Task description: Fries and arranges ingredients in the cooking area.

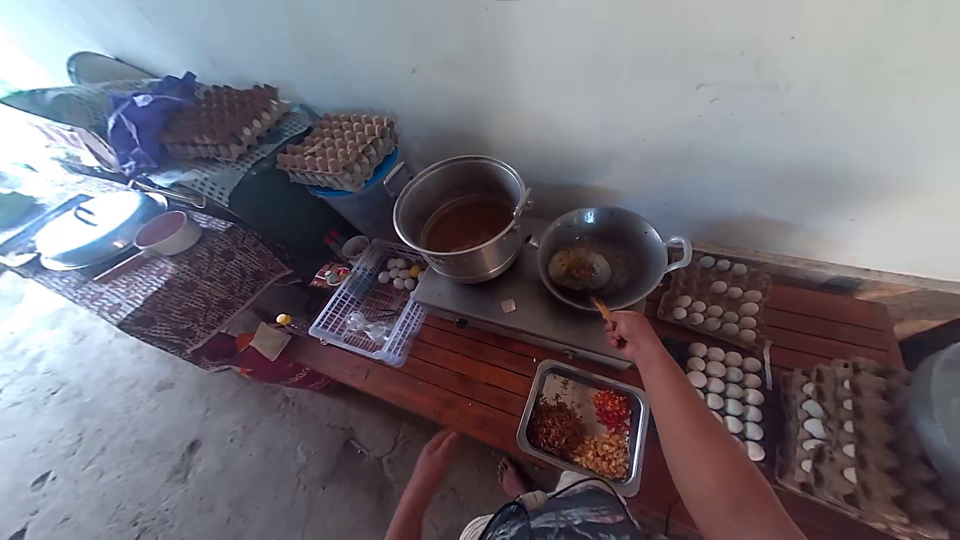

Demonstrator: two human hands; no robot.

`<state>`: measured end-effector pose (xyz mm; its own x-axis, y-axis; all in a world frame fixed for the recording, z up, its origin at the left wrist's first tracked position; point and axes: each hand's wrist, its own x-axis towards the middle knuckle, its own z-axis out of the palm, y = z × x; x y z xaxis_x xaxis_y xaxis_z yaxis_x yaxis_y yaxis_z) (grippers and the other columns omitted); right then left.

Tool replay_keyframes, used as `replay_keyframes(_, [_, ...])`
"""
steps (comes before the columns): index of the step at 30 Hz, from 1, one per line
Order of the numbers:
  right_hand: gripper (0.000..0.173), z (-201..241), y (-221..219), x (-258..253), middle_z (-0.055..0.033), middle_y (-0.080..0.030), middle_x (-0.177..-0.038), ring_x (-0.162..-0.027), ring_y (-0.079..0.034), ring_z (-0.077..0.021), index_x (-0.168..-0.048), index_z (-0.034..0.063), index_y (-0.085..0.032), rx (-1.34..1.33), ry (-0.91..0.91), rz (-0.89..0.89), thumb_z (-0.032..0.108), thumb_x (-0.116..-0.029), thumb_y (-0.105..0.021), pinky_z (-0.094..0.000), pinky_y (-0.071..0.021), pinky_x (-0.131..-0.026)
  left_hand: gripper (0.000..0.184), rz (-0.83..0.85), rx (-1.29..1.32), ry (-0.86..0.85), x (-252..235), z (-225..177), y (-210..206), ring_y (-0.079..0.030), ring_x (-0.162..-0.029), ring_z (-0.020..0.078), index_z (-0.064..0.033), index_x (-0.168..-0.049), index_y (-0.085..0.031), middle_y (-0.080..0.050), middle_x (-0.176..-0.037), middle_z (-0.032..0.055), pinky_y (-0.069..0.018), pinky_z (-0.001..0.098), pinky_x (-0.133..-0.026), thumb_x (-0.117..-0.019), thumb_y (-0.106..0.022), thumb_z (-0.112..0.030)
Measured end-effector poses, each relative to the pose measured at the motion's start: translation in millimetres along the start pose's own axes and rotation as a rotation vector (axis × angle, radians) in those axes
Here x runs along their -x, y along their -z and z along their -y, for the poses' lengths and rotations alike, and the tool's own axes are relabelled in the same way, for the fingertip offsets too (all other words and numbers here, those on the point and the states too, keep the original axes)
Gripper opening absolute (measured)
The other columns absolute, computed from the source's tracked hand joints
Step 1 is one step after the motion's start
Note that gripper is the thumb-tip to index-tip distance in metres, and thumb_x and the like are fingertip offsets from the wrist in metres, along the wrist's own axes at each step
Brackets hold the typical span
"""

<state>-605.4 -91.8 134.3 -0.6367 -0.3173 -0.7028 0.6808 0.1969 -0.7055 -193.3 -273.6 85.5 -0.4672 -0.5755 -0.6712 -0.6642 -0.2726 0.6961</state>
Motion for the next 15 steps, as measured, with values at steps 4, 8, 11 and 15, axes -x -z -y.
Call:
replay_keyframes(4, [0.022,-6.4,-8.1,19.1,-0.0015,-0.046,-0.071,-0.046,-0.041,-0.0063,-0.125,0.0028,-0.051,0.034,0.07,-0.027,0.017,-0.1123,-0.04,-0.0201,-0.0393,-0.042,0.043,0.25,-0.094,-0.18,-9.5,-119.2,-82.5,-0.061,-0.122,0.0277,-0.0002,-0.142,-0.054,-0.061,-0.137,0.0202,-0.0498,0.0442,-0.103,-0.1116,-0.041,-0.029])
replay_keyframes(8, [0.049,-23.1,-16.4,27.6,-0.0085,-0.052,-0.078,-0.049,-0.048,-0.0131,-0.158,0.0074,-0.026,0.147,0.188,-0.069,0.016,-0.1116,-0.038,-0.0282,-0.0456,-0.047,0.051,0.436,0.007,-0.148,-22.9,-177.2,-175.7,-0.063,-0.12,0.0217,-0.0026,-0.146,-0.049,-0.061,-0.139,0.015,-0.0497,0.0396,-0.101,-0.1132,-0.03,-0.036])
replay_keyframes(11, [0.055,-32.7,-16.2,33.2,-0.0222,-0.065,-0.101,-0.082,-0.065,-0.0322,-0.159,0.0074,-0.024,0.279,0.265,-0.113,0.016,-0.1081,-0.044,-0.0503,-0.0553,-0.076,0.054,0.417,0.15,-0.066,-31.5,-196.5,-224.4,-0.067,-0.104,0.021,-0.0023,-0.143,-0.051,-0.068,-0.122,0.0158,-0.0536,0.0381,-0.091,-0.1131,-0.028,-0.041])
replay_keyframes(15, [0.059,-44.8,-13.7,44.4,-0.027,-0.066,-0.113,-0.096,-0.067,-0.0405,-0.159,0.0068,-0.022,0.289,0.343,-0.089,0.017,-0.1067,-0.048,-0.0586,-0.0555,-0.084,0.045,0.391,0.329,0.012,-40.1,-204.5,-256.0,-0.065,-0.074,0.0176,-0.0071,-0.117,-0.061,-0.066,-0.089,0.0084,-0.056,0.0342,-0.068,-0.1089,-0.041,-0.046])
